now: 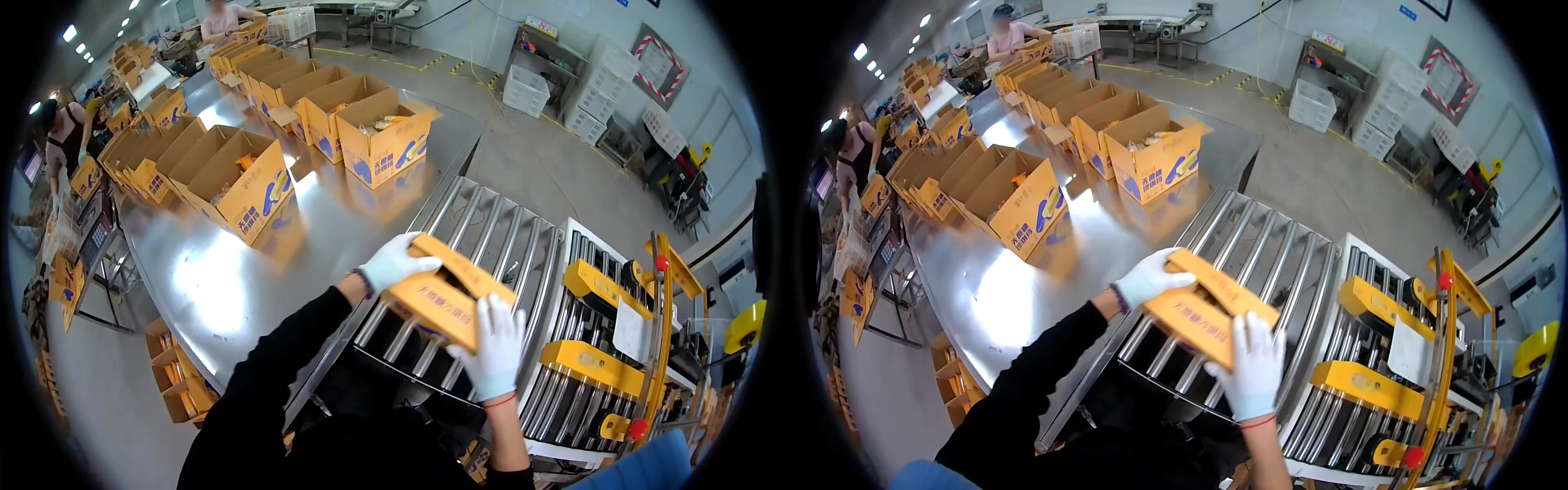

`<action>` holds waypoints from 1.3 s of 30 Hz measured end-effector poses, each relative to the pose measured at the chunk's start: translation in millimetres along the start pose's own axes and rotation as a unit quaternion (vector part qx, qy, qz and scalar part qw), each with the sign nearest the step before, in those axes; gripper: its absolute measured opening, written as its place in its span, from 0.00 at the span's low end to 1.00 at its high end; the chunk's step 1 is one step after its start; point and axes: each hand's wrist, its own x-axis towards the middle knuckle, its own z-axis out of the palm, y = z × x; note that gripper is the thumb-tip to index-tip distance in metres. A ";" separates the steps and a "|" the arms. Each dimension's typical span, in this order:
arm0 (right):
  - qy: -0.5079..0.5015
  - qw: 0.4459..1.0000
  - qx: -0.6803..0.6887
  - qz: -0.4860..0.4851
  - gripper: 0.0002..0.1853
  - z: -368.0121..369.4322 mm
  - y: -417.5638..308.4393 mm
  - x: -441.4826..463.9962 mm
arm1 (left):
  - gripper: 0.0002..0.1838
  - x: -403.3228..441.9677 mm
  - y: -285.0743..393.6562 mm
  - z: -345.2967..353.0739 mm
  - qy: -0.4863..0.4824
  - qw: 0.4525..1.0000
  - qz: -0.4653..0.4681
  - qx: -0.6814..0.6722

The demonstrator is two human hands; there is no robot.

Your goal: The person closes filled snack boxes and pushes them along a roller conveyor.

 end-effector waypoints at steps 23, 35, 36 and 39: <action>0.075 0.988 -0.084 0.104 0.20 25.9 165.3 10.0 | 0.18 -107.3 44.7 -299.8 0.352 0.591 -0.133 0.714; -0.037 0.971 0.131 -0.195 0.43 2.1 -20.7 20.5 | 0.22 -103.8 73.5 -103.5 -0.032 0.962 -0.001 0.272; -0.061 0.964 0.104 -0.237 0.39 19.0 -6.4 17.1 | 0.24 -100.8 60.6 -81.5 -0.148 0.930 0.062 0.329; -0.108 0.936 0.256 -0.218 0.34 32.7 33.9 8.8 | 0.22 -72.7 41.1 -27.3 -0.195 0.828 0.206 0.484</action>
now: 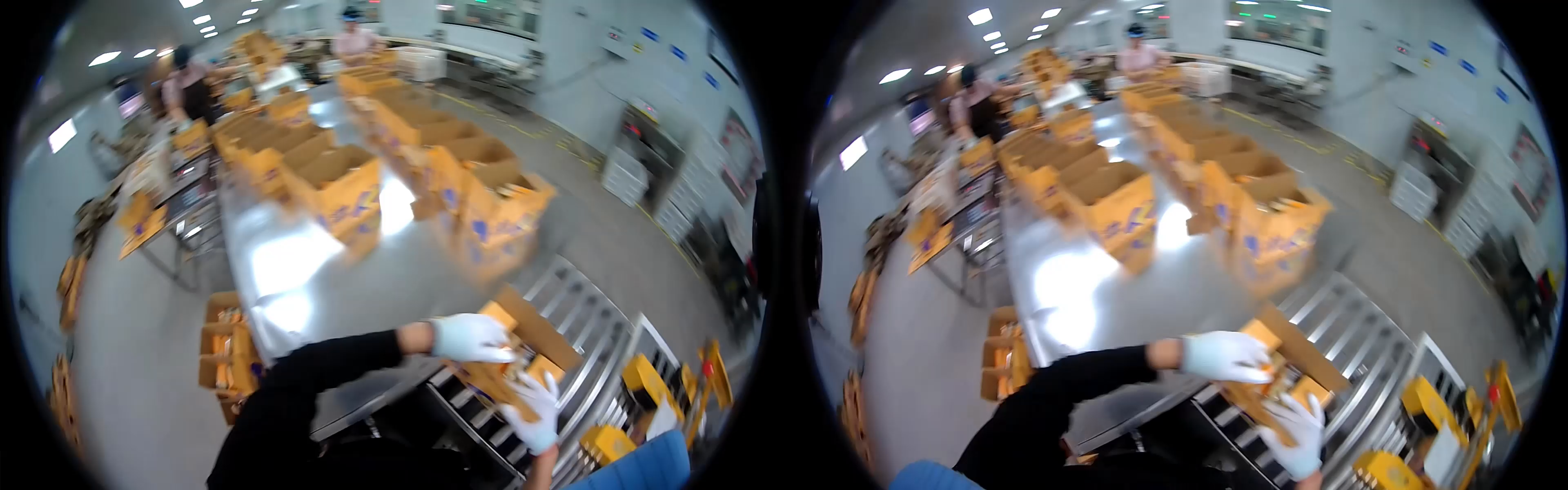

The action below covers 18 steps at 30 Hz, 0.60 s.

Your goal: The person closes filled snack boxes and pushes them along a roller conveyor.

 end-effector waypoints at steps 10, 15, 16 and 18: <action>0.200 0.935 -0.226 0.186 0.58 -37.2 -35.9 54.9 | 0.36 35.8 -13.2 34.4 0.334 0.923 -0.097 0.164; 0.094 0.965 -0.203 0.138 0.53 1.6 -65.7 22.2 | 0.42 27.0 -36.0 40.5 0.308 0.838 -0.282 -0.351; 0.061 0.968 -0.189 0.153 0.54 -10.7 -69.8 20.6 | 0.40 33.5 -37.3 37.4 0.258 0.869 -0.272 -0.321; 0.079 0.958 -0.219 0.170 0.56 -12.8 -34.2 -2.4 | 0.35 61.4 -35.0 52.3 0.254 0.889 -0.283 -0.256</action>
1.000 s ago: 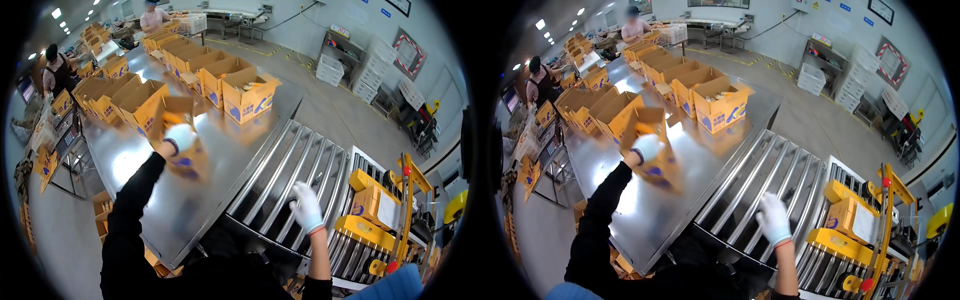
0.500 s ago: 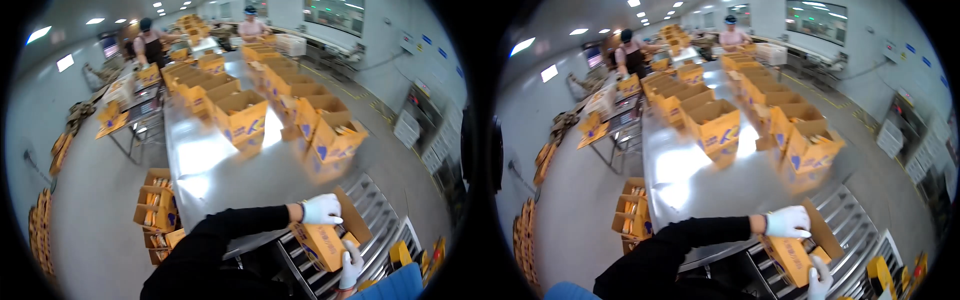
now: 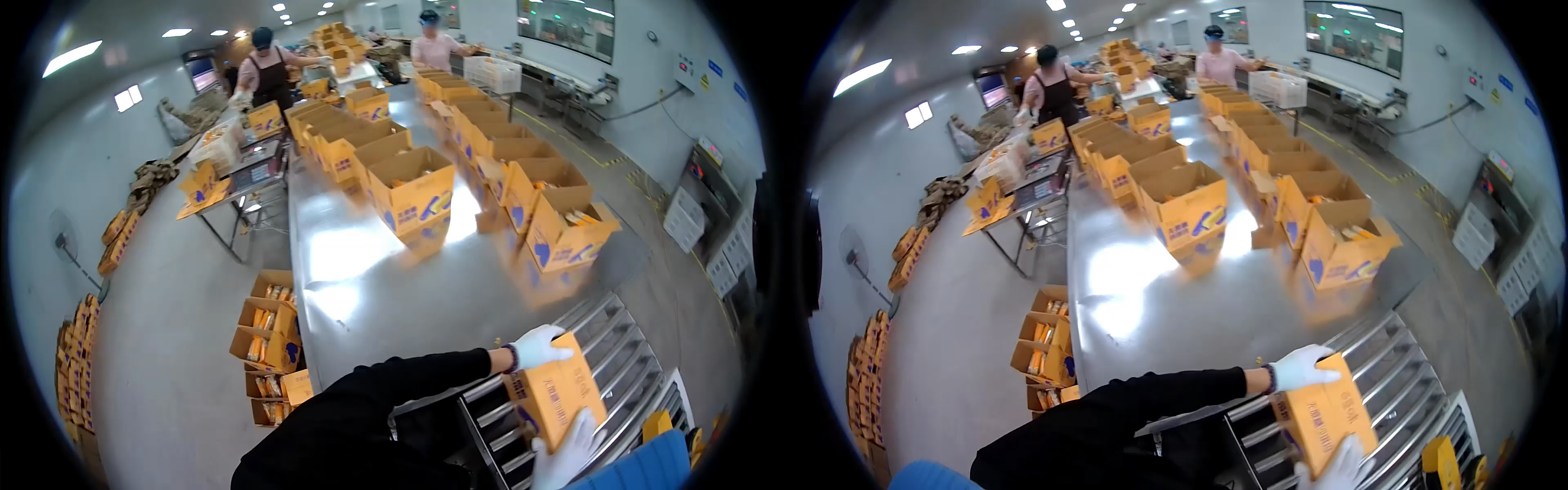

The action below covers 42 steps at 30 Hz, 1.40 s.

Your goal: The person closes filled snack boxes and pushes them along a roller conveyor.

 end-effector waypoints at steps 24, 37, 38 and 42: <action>0.170 0.953 0.184 0.169 0.26 30.4 114.7 -17.3 | 0.15 76.5 37.4 -36.1 0.071 0.820 0.299 0.483; -0.098 0.871 0.481 0.034 0.26 -2.1 17.2 38.1 | 0.10 7.9 40.7 -65.9 -0.218 0.974 0.058 0.036; -0.051 0.892 0.449 0.028 0.29 11.1 23.5 48.6 | 0.07 18.7 35.0 -47.9 -0.145 0.978 0.133 0.062; 0.113 0.989 0.087 -0.040 0.52 -2.8 29.5 83.7 | 0.15 56.5 -6.0 -6.9 0.129 0.888 0.346 0.272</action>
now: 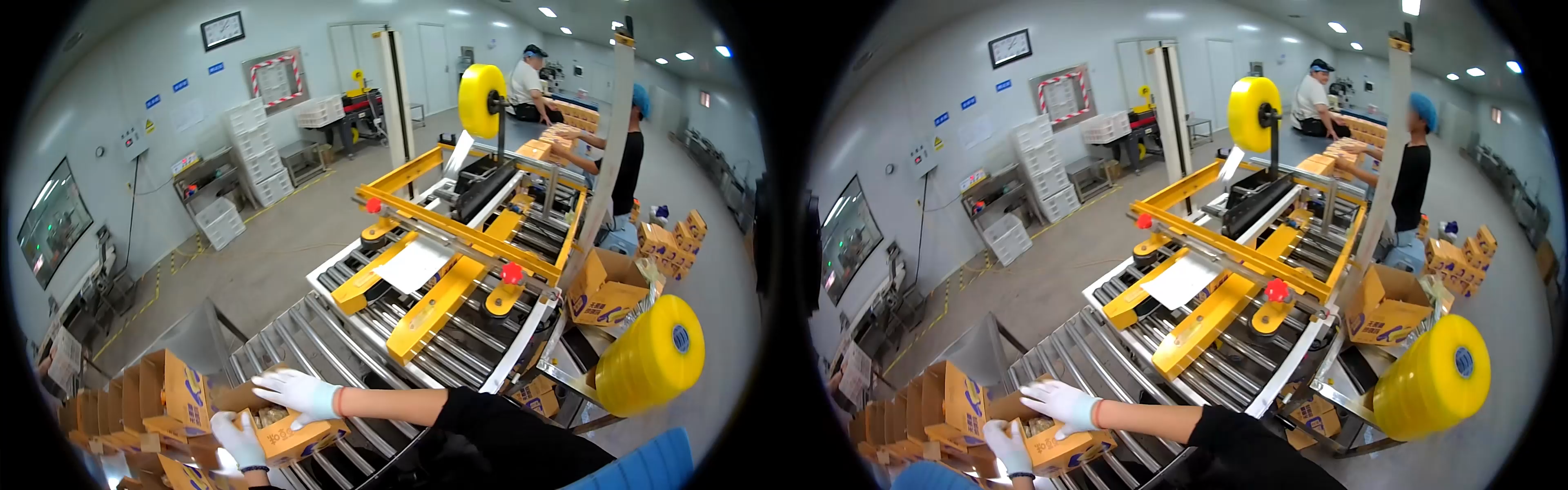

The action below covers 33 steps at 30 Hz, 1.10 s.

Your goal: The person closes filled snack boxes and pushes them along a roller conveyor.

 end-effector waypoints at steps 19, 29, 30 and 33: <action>-0.151 0.980 -0.066 0.112 0.29 -11.5 79.6 46.6 | 0.17 -39.3 130.5 73.3 -0.146 0.762 -0.420 -0.470; -0.084 0.976 -0.140 0.142 0.47 -85.2 116.7 -70.6 | 0.18 42.0 95.8 8.9 -0.172 0.946 -0.132 -0.240; -0.075 0.975 -0.157 0.138 0.46 -92.4 122.7 -81.7 | 0.19 58.2 32.8 13.0 -0.026 0.994 -0.041 -0.100; -0.050 0.969 -0.191 0.150 0.43 -101.7 137.3 -103.0 | 0.18 95.5 -95.6 -26.4 0.151 0.918 -0.001 0.367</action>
